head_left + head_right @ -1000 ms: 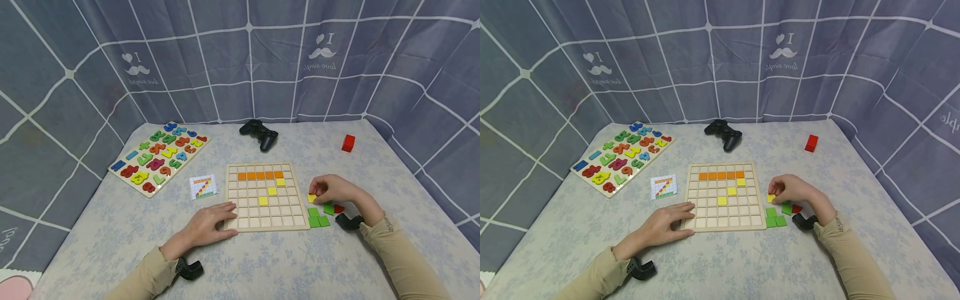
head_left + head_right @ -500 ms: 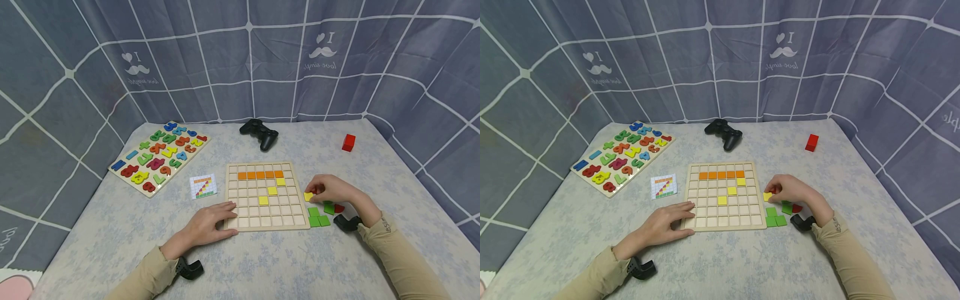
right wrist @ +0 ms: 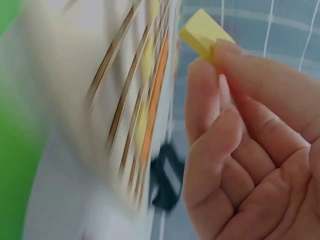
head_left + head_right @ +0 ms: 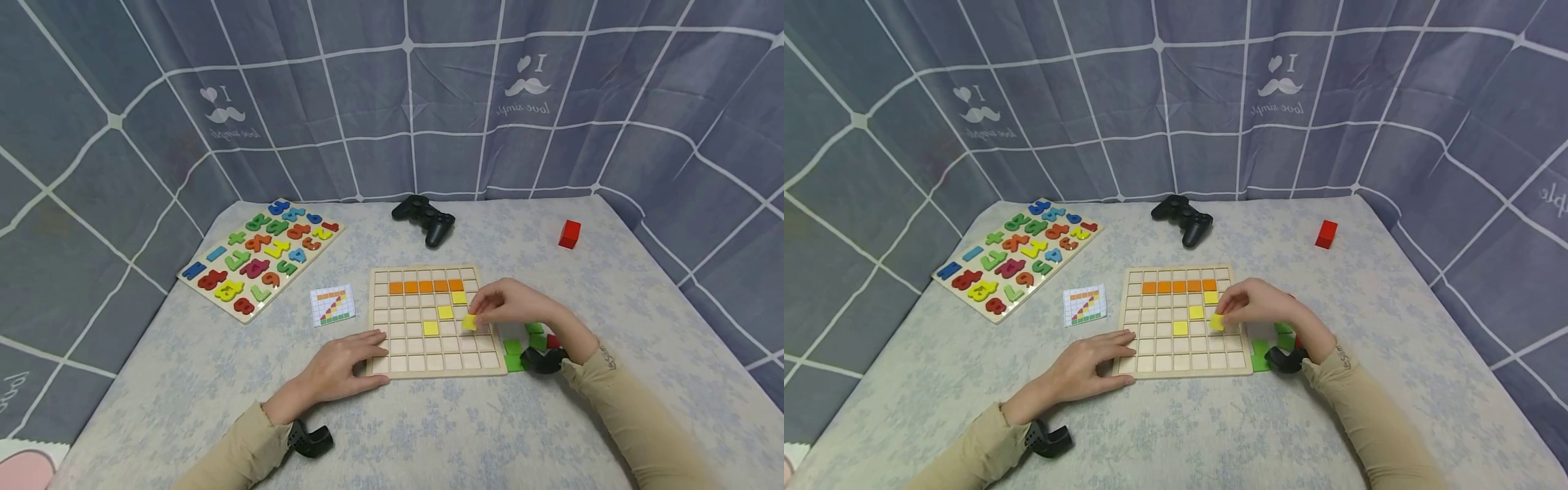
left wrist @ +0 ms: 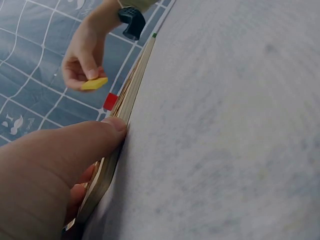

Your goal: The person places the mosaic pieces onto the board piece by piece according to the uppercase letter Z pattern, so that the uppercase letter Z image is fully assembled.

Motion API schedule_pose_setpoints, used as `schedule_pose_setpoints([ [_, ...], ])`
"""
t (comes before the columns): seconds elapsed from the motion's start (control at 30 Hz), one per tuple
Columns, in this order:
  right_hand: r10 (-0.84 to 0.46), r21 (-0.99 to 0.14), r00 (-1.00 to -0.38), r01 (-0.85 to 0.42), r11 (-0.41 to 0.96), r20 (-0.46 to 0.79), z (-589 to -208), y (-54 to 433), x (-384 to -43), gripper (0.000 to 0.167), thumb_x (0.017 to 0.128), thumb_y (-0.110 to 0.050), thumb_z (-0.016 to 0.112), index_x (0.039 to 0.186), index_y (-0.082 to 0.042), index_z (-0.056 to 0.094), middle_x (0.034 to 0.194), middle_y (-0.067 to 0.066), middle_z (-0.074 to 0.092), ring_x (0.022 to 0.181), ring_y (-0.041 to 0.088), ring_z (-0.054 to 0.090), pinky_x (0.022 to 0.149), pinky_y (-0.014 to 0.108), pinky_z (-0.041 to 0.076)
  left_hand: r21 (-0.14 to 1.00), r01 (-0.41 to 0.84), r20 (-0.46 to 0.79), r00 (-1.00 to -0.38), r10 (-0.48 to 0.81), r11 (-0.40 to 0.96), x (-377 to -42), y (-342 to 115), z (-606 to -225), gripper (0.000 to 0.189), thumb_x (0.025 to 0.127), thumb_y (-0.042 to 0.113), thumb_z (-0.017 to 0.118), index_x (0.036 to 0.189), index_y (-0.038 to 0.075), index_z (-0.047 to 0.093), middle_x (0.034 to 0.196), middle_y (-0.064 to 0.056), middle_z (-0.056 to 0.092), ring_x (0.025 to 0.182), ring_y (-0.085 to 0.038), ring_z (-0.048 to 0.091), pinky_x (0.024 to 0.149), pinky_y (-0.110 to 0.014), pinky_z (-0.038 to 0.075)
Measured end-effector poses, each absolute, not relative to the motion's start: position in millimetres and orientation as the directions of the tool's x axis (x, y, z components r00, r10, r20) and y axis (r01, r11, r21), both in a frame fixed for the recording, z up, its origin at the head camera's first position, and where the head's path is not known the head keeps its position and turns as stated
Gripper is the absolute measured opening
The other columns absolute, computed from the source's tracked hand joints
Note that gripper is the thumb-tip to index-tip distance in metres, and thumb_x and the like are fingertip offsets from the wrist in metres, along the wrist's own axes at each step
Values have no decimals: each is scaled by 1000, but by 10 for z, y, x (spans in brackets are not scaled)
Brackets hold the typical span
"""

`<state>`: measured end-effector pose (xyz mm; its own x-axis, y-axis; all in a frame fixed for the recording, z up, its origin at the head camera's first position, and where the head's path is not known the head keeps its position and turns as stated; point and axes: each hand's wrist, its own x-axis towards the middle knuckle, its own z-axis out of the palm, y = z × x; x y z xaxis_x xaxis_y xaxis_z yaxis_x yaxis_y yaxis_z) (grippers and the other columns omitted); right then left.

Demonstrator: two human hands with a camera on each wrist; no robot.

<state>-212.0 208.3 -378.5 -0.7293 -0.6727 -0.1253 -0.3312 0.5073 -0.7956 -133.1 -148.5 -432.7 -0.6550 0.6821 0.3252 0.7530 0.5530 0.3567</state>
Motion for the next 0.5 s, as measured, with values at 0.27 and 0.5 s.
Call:
schedule_pose_setpoints([
  [0.27,-761,-757,-633,-427,494,-140,-3765,1419,-2110,9,86,-13,68,93,-10,71,84,-5,68,76,9,64,71,26,53,368,735,295,-673,678,570,-1332,-1485,-4334,44,84,47,66,113,15,69,133,-6,55,124,-18,49,98,-37,43],
  [0.5,-746,-661,-640,-481,576,-184,-3814,1074,-2068,3,85,-14,70,85,-11,71,77,-8,65,70,4,60,65,23,50,365,735,296,-673,678,571,-1332,-1485,-4333,44,84,47,66,112,14,70,132,-6,55,124,-17,49,98,-36,44],
])
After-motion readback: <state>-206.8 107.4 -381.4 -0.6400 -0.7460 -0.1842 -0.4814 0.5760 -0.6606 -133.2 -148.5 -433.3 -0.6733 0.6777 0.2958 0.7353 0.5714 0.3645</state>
